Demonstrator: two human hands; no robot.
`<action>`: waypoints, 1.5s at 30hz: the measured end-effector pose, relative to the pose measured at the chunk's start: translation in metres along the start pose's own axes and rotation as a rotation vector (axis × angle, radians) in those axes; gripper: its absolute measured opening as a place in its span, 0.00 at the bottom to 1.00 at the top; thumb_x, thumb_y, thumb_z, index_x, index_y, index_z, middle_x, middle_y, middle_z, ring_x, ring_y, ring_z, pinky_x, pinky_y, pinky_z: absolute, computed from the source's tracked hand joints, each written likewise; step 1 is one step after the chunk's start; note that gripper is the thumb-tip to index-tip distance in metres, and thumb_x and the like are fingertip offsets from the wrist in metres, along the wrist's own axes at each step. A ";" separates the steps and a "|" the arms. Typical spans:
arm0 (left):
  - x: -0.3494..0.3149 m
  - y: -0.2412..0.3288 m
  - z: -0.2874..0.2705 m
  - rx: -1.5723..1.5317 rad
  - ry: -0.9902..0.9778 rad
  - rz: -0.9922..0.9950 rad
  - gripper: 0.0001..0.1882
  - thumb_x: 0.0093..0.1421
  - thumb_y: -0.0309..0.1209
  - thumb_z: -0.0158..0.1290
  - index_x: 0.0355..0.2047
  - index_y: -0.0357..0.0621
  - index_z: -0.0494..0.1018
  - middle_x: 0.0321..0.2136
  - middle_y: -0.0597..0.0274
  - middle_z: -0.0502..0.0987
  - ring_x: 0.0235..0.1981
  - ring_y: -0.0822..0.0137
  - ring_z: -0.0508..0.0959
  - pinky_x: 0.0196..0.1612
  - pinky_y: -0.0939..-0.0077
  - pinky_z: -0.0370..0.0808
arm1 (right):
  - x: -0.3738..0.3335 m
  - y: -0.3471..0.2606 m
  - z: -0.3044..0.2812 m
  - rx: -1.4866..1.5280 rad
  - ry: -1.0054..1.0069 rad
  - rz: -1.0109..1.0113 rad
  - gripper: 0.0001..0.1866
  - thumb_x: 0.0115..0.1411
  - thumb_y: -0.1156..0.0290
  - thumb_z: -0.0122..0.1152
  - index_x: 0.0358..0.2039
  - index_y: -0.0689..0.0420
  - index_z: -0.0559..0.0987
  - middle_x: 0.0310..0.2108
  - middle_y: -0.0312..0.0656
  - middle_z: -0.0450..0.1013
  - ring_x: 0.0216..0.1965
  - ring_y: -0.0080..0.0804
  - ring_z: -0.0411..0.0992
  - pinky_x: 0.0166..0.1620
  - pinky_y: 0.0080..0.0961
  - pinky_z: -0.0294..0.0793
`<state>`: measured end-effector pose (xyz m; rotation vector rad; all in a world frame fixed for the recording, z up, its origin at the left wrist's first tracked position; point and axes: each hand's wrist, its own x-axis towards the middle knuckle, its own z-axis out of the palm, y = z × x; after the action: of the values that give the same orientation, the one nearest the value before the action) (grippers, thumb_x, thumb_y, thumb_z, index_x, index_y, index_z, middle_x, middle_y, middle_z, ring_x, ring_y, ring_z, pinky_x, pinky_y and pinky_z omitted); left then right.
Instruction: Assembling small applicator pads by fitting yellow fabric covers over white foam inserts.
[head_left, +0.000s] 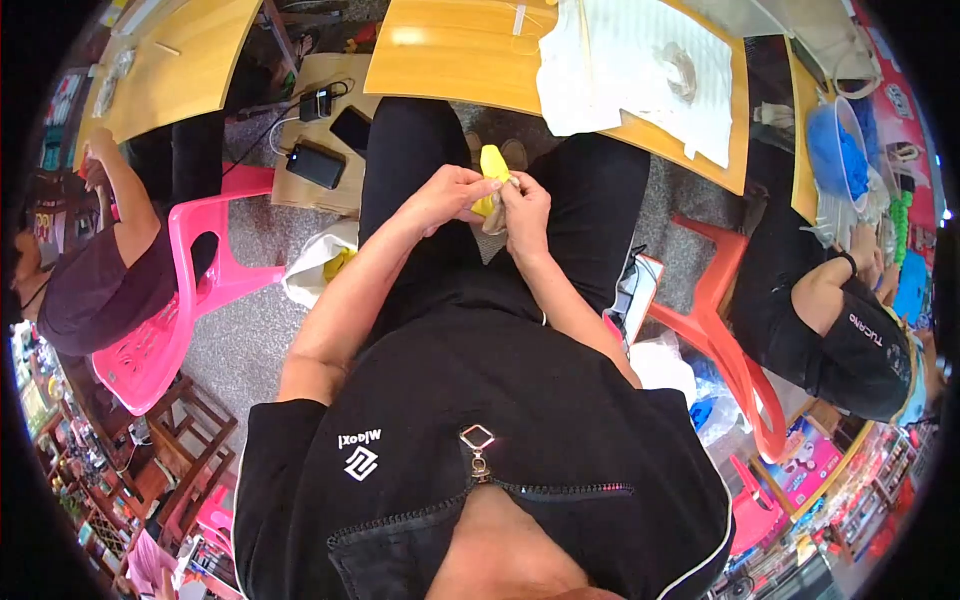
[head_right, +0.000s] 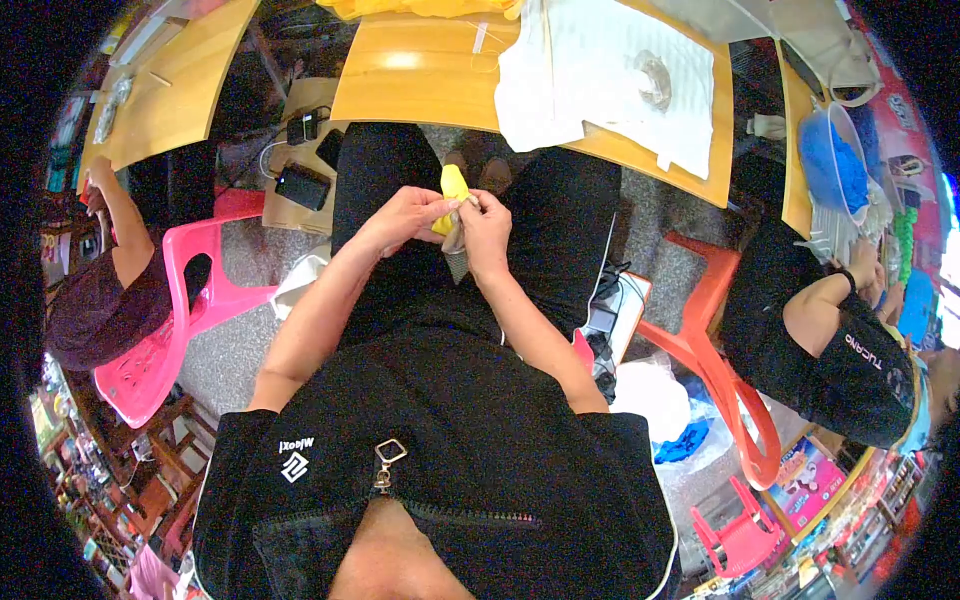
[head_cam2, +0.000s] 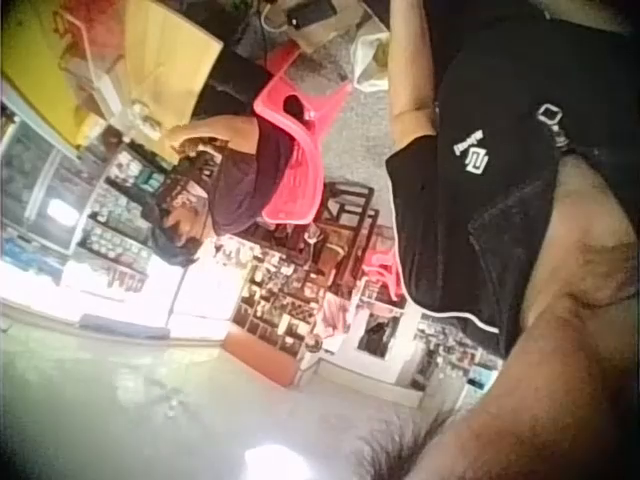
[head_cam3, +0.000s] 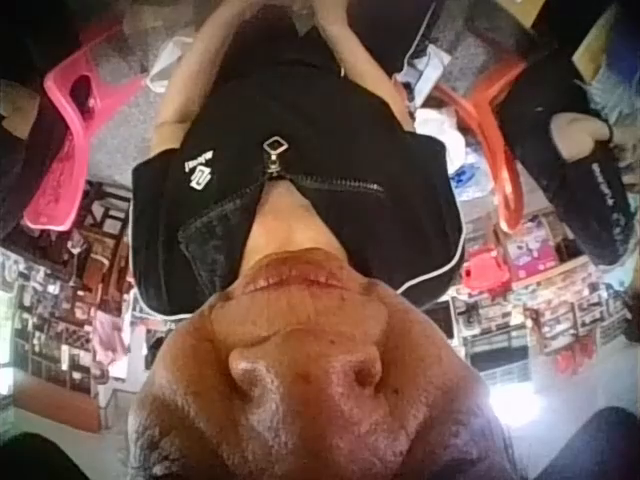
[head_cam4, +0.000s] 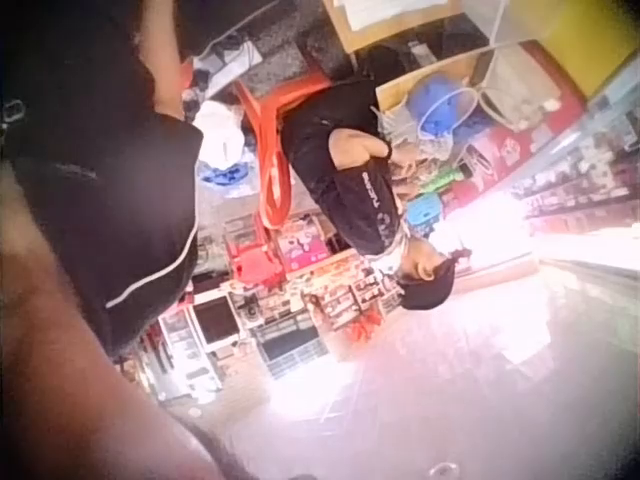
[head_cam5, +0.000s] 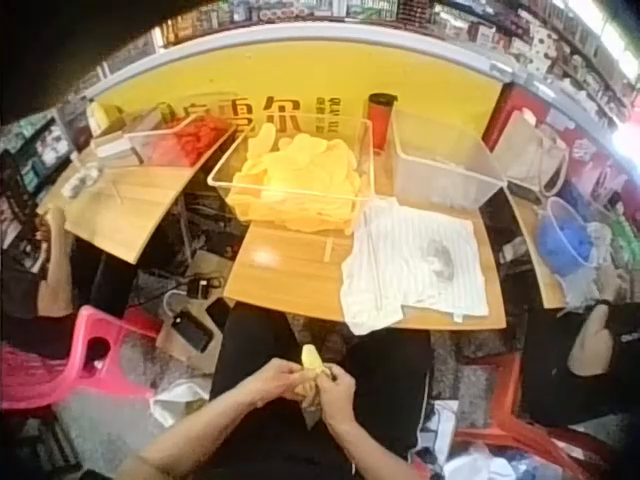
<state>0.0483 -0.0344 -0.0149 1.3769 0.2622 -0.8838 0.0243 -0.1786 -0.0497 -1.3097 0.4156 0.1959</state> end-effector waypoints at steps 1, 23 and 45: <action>0.001 0.000 0.000 0.014 -0.002 0.005 0.20 0.60 0.41 0.53 0.35 0.30 0.74 0.30 0.59 0.76 0.31 0.70 0.78 0.37 0.70 0.79 | 0.001 0.001 -0.001 -0.013 -0.012 -0.012 0.11 0.55 0.76 0.55 0.39 0.66 0.75 0.29 0.36 0.73 0.28 0.18 0.69 0.32 0.16 0.69; 0.002 0.002 -0.017 0.096 -0.016 -0.019 0.23 0.60 0.42 0.53 0.39 0.29 0.73 0.31 0.55 0.77 0.32 0.67 0.79 0.35 0.71 0.80 | 0.008 -0.005 0.002 -0.103 -0.114 0.086 0.16 0.51 0.76 0.62 0.41 0.66 0.75 0.34 0.40 0.74 0.32 0.23 0.72 0.37 0.21 0.73; -0.022 0.052 -0.028 -0.412 -0.406 -0.059 0.18 0.63 0.39 0.48 0.45 0.35 0.71 0.34 0.52 0.79 0.30 0.67 0.81 0.23 0.88 0.76 | 0.010 -0.113 -0.003 -0.577 -0.551 -0.754 0.15 0.49 0.80 0.63 0.40 0.62 0.78 0.40 0.37 0.74 0.41 0.26 0.71 0.44 0.21 0.71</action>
<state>0.0779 -0.0028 0.0306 0.7927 0.1597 -1.0682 0.0743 -0.2112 0.0466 -1.8074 -0.6543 0.0279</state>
